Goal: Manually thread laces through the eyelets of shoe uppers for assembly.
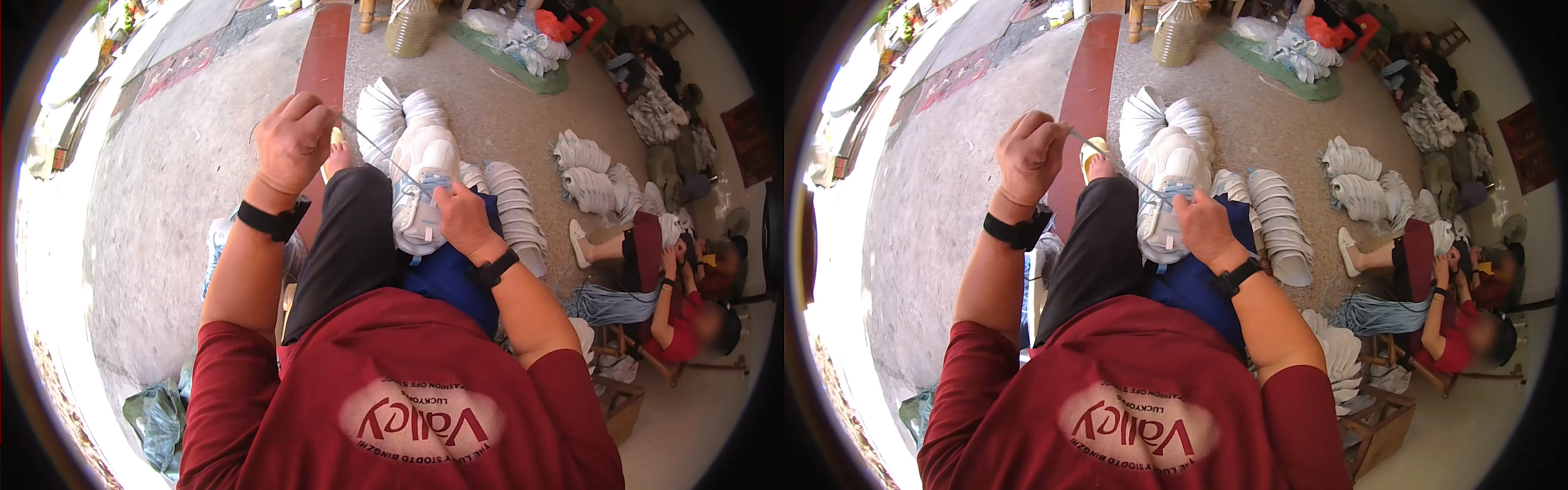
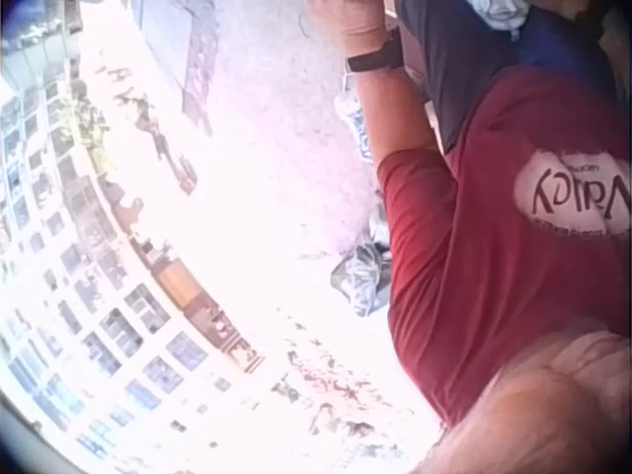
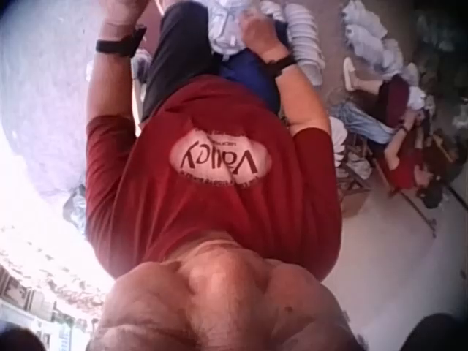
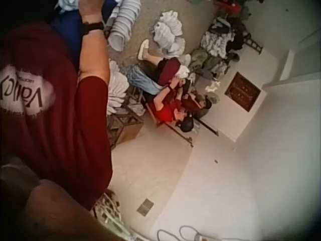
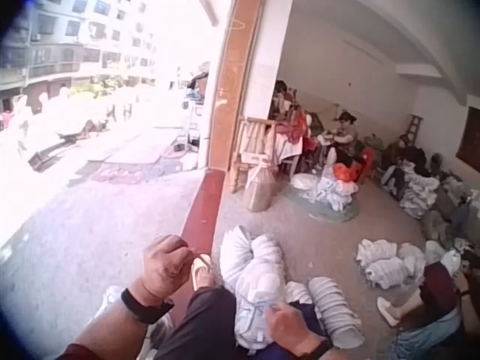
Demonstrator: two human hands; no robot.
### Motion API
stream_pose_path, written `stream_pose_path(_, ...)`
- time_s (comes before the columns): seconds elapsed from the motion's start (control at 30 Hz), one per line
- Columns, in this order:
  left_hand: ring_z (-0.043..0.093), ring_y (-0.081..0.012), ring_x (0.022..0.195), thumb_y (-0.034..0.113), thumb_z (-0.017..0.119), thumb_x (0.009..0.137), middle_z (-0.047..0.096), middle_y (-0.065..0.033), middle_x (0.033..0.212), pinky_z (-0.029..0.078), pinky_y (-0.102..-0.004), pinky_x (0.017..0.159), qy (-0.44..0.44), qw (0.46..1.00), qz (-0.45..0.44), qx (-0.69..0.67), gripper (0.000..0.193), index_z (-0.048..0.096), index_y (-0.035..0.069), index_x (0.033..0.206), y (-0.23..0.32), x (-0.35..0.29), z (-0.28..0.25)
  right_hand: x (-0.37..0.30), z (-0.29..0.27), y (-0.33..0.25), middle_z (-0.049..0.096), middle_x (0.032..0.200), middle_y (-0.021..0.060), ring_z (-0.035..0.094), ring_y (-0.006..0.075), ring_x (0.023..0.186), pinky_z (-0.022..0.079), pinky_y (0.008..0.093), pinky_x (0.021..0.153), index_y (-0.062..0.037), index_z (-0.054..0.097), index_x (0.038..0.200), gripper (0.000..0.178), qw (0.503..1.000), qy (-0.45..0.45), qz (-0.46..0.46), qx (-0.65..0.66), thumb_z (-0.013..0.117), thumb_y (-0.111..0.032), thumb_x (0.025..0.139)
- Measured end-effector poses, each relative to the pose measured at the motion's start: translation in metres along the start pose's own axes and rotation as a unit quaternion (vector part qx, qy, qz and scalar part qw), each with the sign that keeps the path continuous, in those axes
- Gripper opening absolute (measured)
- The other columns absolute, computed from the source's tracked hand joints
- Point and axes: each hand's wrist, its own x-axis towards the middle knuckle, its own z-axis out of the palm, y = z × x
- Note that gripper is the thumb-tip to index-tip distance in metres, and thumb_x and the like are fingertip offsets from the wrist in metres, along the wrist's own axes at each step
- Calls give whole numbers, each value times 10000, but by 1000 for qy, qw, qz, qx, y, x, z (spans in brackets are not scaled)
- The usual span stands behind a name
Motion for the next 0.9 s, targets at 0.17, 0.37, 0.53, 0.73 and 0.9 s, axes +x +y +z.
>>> stream_pose_path(0.17, 516, -198, 575, 6, 653, 593, 512, -32, 713, 412, -314, 469, -66, 976, 189, -85, 156, 612, 58, 735, 11, 14, -12, -5, 5, 2, 506, 699, 131, 570, 313, 635, 470, 388, 543, -63, 537, 815, 90, 998, 19, 47, -30, 536, -30, 731)
stream_pose_path(0.37, 528, -204, 589, -2, 636, 571, 509, -29, 681, 426, -323, 469, -221, 972, 53, -67, 179, 619, 89, 724, -9, -105, -51, -9, -12, 15, 494, 715, 125, 557, 295, 635, 467, 360, 543, -90, 580, 855, 123, 997, -40, -61, 39, 553, -44, 744)
stream_pose_path(0.53, 558, -236, 675, -9, 632, 595, 547, -39, 720, 465, -343, 562, -256, 964, -62, -47, 191, 615, 108, 744, 12, -157, -44, -15, -6, 21, 517, 742, 124, 558, 274, 651, 465, 349, 571, -79, 581, 883, 187, 989, -5, -25, 146, 560, 1, 716)
stream_pose_path(0.73, 543, -313, 934, 27, 651, 679, 581, -125, 973, 461, -404, 794, -272, 939, -169, -124, 357, 574, 58, 1027, 21, -128, -20, -20, -9, 13, 540, 755, 130, 560, 291, 682, 469, 358, 618, -41, 589, 908, 237, 935, -30, 213, 282, 585, 29, 681)
stream_pose_path(0.9, 555, -322, 958, 46, 664, 687, 576, -141, 1013, 465, -391, 809, -266, 926, -135, -233, 402, 551, 45, 1073, 60, -87, 15, -23, -11, 5, 546, 769, 138, 563, 317, 703, 473, 364, 642, -37, 591, 927, 245, 985, 3, 54, 164, 603, 0, 685)
